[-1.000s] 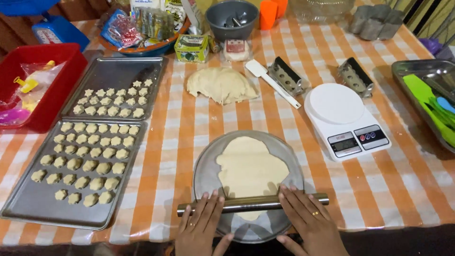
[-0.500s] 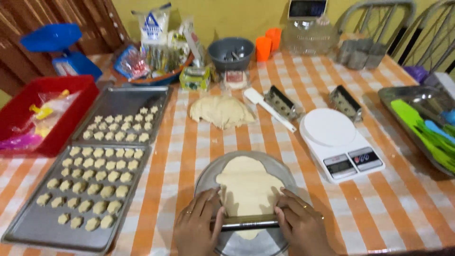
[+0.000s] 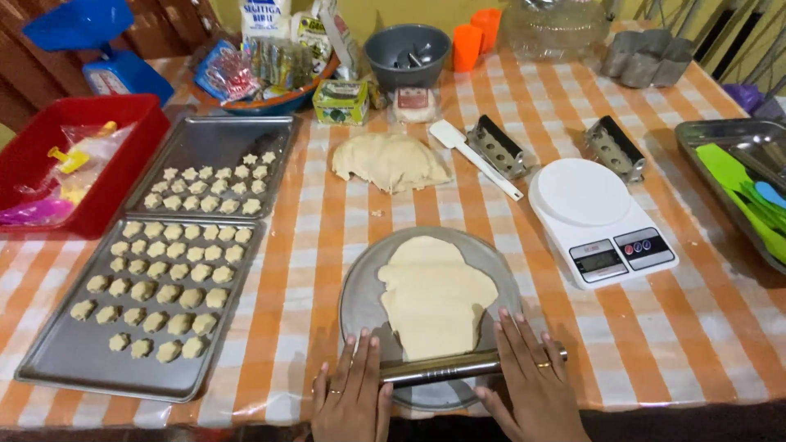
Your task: Weighing, rolling out, and cutting dough into specific shapes on a production table in a bakery.
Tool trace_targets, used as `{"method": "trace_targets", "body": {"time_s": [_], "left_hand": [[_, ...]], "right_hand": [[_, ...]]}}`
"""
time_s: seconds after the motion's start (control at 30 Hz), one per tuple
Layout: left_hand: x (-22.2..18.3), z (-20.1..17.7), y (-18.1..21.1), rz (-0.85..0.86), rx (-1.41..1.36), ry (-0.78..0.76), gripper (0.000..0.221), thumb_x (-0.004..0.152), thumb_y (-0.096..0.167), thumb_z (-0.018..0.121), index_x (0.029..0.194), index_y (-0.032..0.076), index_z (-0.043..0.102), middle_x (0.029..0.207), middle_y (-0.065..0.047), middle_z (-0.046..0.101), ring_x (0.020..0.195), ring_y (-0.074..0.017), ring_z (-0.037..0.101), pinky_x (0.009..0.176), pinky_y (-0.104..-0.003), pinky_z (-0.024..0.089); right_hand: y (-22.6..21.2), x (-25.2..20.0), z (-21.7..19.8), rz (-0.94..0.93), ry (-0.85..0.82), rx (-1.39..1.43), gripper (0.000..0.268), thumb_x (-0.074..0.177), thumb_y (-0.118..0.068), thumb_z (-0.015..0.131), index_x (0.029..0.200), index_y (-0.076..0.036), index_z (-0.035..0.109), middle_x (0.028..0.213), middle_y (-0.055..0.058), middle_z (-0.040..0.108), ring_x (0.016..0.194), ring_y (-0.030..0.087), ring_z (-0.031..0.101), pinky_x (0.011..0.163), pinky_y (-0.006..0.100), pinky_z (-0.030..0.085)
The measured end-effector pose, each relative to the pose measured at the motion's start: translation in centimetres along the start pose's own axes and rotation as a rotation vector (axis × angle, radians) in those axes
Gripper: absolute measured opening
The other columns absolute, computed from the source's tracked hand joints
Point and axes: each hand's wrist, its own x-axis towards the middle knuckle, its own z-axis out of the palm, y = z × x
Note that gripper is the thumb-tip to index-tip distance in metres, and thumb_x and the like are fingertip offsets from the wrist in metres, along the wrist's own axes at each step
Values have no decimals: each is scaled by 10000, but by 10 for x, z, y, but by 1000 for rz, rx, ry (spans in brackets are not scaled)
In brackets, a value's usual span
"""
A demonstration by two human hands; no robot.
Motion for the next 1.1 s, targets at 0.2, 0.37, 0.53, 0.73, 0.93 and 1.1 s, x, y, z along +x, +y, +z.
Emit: {"method": "trace_targets", "body": {"time_s": [0.2, 0.37, 0.53, 0.73, 0.93, 1.1], "left_hand": [[17, 20, -10, -45, -192, -167, 579, 1043, 471, 400, 1496, 128, 508, 1546, -46, 532, 1457, -248, 452, 1087, -452, 409], [6, 17, -4, -21, -39, -111, 694, 1015, 544, 384, 1556, 110, 410, 1630, -66, 418, 1516, -217, 375, 1127, -435, 364], [-24, 1, 4, 37, 31, -5, 660, 1062, 547, 259, 1589, 169, 377, 1657, -35, 381, 1529, -166, 352, 1176, -376, 267], [-7, 0, -7, 79, -12, -97, 795, 980, 645, 412, 1600, 151, 352, 1682, -49, 339, 1551, -214, 324, 1157, -461, 302], [37, 3, -14, 29, -94, -246, 835, 980, 709, 232, 1666, 246, 125, 1755, -46, 89, 1615, -337, 62, 1153, -570, 227], [85, 20, -25, 50, -110, -370, 801, 993, 709, 141, 1628, 235, 258, 1702, -136, 195, 1551, -411, 150, 1047, -725, 304]], "right_hand": [[6, 23, -10, 0, -103, 42, 958, 968, -685, 344, 1650, -62, 88, 1745, 82, 105, 1598, 237, 101, 1213, 475, 155], [3, 13, 2, -31, 6, -39, 1048, 903, -719, 382, 1636, -25, 101, 1739, 145, 99, 1608, 290, 94, 1246, 526, 121], [1, -19, 1, -46, -20, 49, 1081, 874, -736, 444, 1636, -38, 126, 1741, 135, 108, 1620, 281, 83, 1255, 510, 127], [4, -3, -21, -66, -92, 137, 954, 946, -625, 417, 1648, -73, 82, 1748, 92, 63, 1610, 239, 65, 1268, 463, 70], [18, 40, -20, -102, -40, 94, 877, 974, -629, 407, 1629, -77, 215, 1725, 122, 201, 1595, 260, 196, 1226, 442, 231], [35, 75, 4, -133, -127, -76, 926, 1021, -745, 175, 1651, -69, 107, 1735, 152, 45, 1593, 261, 59, 1241, 504, 65]]}}
